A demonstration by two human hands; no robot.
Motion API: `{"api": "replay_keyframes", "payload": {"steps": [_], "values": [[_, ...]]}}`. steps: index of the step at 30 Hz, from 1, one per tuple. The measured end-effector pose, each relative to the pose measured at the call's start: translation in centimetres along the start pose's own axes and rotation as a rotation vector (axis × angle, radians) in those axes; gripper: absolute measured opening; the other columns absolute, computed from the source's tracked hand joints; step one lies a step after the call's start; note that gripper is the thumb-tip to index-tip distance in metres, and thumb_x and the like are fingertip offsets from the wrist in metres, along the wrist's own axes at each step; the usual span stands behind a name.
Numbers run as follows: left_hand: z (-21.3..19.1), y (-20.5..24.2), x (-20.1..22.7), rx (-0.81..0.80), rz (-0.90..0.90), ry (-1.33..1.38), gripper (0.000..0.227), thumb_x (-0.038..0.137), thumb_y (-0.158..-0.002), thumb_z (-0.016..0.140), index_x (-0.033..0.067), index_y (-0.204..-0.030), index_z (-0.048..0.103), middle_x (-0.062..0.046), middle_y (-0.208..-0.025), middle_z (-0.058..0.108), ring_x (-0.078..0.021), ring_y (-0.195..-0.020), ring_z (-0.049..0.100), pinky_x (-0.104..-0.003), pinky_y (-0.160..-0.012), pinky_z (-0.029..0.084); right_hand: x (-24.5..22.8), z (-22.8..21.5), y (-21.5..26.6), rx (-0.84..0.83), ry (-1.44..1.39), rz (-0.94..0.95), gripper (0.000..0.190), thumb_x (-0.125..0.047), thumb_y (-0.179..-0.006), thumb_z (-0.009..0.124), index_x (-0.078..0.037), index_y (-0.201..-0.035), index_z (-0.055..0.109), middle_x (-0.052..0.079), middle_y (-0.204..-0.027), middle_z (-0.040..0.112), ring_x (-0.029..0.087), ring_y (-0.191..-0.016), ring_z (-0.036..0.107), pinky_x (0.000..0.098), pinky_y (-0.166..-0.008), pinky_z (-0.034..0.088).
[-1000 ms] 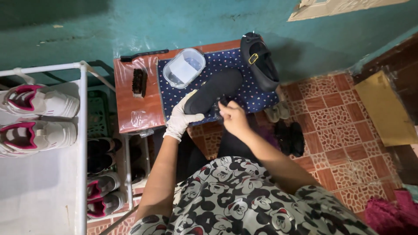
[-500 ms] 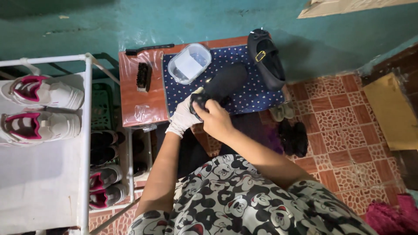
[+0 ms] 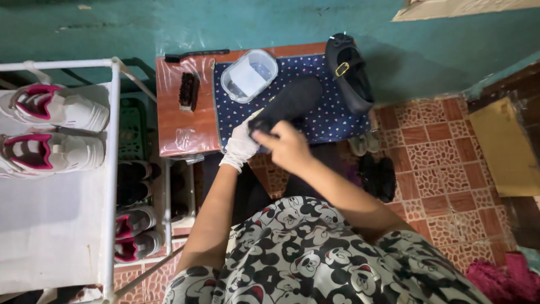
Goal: The person cleans a pair of black shoes using a brush and a cloth. They scrub the soles and uppers of both shoes, wipe them down, and then place them on a nearby shoe rack.
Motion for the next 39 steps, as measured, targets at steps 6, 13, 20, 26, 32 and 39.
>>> {"api": "replay_keyframes", "payload": {"steps": [6,13,20,26,32,39], "values": [[0.1,-2.2,-8.4,0.014,-0.056,0.097,0.088,-0.004,-0.055,0.095,0.0157,-0.136,0.067,-0.008,-0.123,0.074,-0.0164,-0.113,0.069,-0.030,-0.101,0.057,17.0,-2.9,-8.9,0.415,0.509,-0.218,0.039,-0.012,-0.086,0.072,-0.032,-0.119,0.079,0.001,-0.089,0.056,0.026,-0.080,0.070,0.0336,-0.069,0.057],[-0.9,-0.1,-0.4,0.155,-0.517,0.923,0.068,-0.006,-0.071,0.082,-0.0020,-0.136,0.062,-0.025,-0.117,0.071,-0.0295,-0.108,0.071,-0.039,-0.100,0.057,7.9,0.6,-3.6,0.286,-0.051,0.084,0.025,-0.029,-0.097,0.071,-0.005,-0.105,0.073,0.013,-0.077,0.055,0.036,-0.075,0.064,0.0324,-0.066,0.053],[-1.5,0.5,0.7,-0.075,-0.089,0.198,0.100,-0.010,-0.053,0.089,0.0125,-0.145,0.058,-0.013,-0.137,0.064,-0.0191,-0.127,0.059,-0.033,-0.112,0.046,14.3,-2.2,-5.6,0.252,0.387,-0.270,0.051,-0.007,-0.084,0.070,-0.037,-0.124,0.075,0.003,-0.096,0.057,0.030,-0.087,0.070,0.0387,-0.076,0.059],[-1.3,2.1,6.3,-0.121,-0.144,0.399,0.084,-0.004,-0.064,0.086,0.0075,-0.144,0.060,-0.010,-0.143,0.061,-0.0148,-0.125,0.060,-0.027,-0.105,0.051,22.6,-4.6,-5.9,0.323,0.381,-0.095,0.045,-0.010,-0.087,0.071,-0.034,-0.126,0.075,0.003,-0.091,0.061,0.029,-0.086,0.071,0.0369,-0.079,0.059],[-0.6,1.7,8.9,-0.303,0.128,-0.491,0.071,0.017,-0.057,0.097,0.0237,-0.125,0.076,-0.005,-0.105,0.073,-0.0279,-0.115,0.066,-0.039,-0.104,0.051,22.4,-7.0,-4.2,0.220,0.158,-0.041,0.035,-0.013,-0.087,0.079,-0.031,-0.117,0.080,0.006,-0.083,0.065,0.029,-0.081,0.069,0.0355,-0.076,0.058],[-0.3,1.4,8.9,-0.412,0.055,-1.094,0.083,0.035,-0.073,0.086,0.0399,-0.148,0.051,0.004,-0.127,0.069,-0.0223,-0.137,0.054,-0.043,-0.111,0.049,20.7,-9.1,-3.3,0.233,0.095,-0.010,0.031,-0.016,-0.090,0.079,-0.028,-0.119,0.080,0.007,-0.090,0.069,0.027,-0.087,0.069,0.0360,-0.077,0.057]]}}
Point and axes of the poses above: each hand's wrist, its own y-axis away from the middle knuckle, its own z-axis out of the palm, x = y × z, the point moved 3 cm from there along -y, towards the middle knuckle
